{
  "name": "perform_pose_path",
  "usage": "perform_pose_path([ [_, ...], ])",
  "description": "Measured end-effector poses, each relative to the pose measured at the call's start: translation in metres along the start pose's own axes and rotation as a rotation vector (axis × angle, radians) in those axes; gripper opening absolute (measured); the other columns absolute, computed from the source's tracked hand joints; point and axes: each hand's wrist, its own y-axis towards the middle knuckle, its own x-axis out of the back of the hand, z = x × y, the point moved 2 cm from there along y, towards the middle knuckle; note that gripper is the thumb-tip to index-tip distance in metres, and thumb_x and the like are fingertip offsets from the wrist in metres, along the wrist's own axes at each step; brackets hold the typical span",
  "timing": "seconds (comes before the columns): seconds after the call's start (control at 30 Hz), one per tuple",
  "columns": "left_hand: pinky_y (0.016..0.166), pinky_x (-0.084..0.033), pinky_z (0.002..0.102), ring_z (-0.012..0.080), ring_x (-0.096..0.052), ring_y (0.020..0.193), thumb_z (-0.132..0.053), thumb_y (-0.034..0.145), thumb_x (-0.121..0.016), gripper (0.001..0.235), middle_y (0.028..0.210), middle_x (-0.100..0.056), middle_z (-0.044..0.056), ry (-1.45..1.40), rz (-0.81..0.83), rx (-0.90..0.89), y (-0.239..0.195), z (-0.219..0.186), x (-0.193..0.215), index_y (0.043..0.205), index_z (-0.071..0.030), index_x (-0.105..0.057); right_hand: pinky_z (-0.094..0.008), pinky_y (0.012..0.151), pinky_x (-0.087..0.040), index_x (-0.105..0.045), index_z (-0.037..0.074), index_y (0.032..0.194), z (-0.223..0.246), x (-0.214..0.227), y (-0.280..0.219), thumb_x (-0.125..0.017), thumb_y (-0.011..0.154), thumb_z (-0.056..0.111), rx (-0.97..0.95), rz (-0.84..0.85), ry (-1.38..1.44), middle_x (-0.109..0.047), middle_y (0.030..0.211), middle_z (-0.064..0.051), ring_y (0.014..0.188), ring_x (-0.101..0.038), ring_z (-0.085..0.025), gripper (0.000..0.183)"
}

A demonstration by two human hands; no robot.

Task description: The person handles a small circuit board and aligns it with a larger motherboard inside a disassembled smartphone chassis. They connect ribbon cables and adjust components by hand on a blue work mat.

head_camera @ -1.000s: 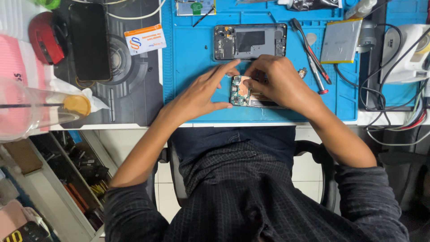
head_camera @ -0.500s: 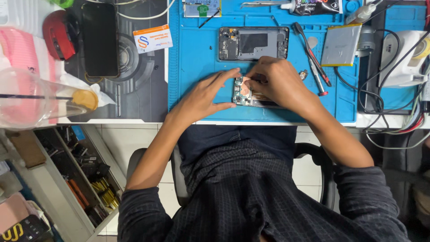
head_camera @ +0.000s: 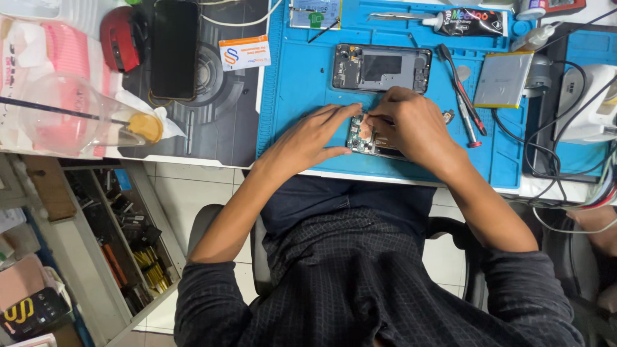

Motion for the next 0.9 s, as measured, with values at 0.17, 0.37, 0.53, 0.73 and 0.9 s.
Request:
perform_pose_path([
  [0.17,0.108,-0.05,0.044,0.0368,-0.058,0.129,-0.018,0.082,-0.084,0.075,0.14,-0.06,0.017,0.002,-0.014,-0.016,0.001,0.0,0.001,0.145,-0.005,-0.046,-0.043,0.069,-0.055,-0.081,0.006,0.098,0.005,-0.001,-0.005,-0.079,0.088,0.015,-0.003,-0.012,-0.039,-0.071,0.093,-0.012,0.082,-0.068,-0.033,0.013],
  [0.37,0.104,-0.055,0.041,0.033,-0.063,0.125,-0.033,0.077,-0.088,0.095,0.155,-0.047,0.018,-0.165,-0.061,0.035,0.001,0.011,0.013,0.154,-0.007,-0.038,-0.043,0.07,-0.055,-0.082,0.009,0.1,0.013,0.003,-0.006,-0.079,0.086,0.018,-0.003,-0.024,0.0,-0.069,0.095,-0.01,0.083,-0.068,-0.032,0.016],
  [0.53,0.116,-0.04,0.055,0.0431,-0.043,0.139,-0.039,0.087,-0.097,0.088,0.144,-0.05,0.017,0.674,-0.522,0.34,-0.022,0.07,0.092,0.149,-0.006,-0.045,-0.043,0.07,-0.055,-0.081,0.008,0.103,0.014,0.004,-0.009,-0.077,0.088,0.017,-0.034,-0.031,-0.004,-0.069,0.098,-0.01,0.085,-0.068,-0.032,0.017],
  [0.73,0.101,-0.04,0.063,0.0455,-0.038,0.134,-0.02,0.088,-0.089,0.095,0.149,-0.038,0.026,0.753,-0.595,0.615,-0.045,0.133,0.14,0.154,0.009,-0.027,-0.045,0.071,-0.055,-0.08,0.006,0.1,0.016,0.005,-0.008,-0.074,0.093,0.018,-0.016,-0.008,-0.007,-0.069,0.098,-0.013,0.086,-0.068,-0.034,0.015],
  [0.9,0.101,-0.041,0.064,0.044,-0.039,0.136,-0.015,0.087,-0.086,0.097,0.15,-0.038,0.023,0.736,-0.593,0.766,-0.045,0.145,0.141,0.156,0.008,-0.022,-0.047,0.074,-0.055,-0.079,0.005,0.103,0.011,0.006,-0.011,-0.071,0.092,0.014,0.007,0.022,-0.018,-0.068,0.103,-0.015,0.09,-0.067,-0.037,0.016],
])
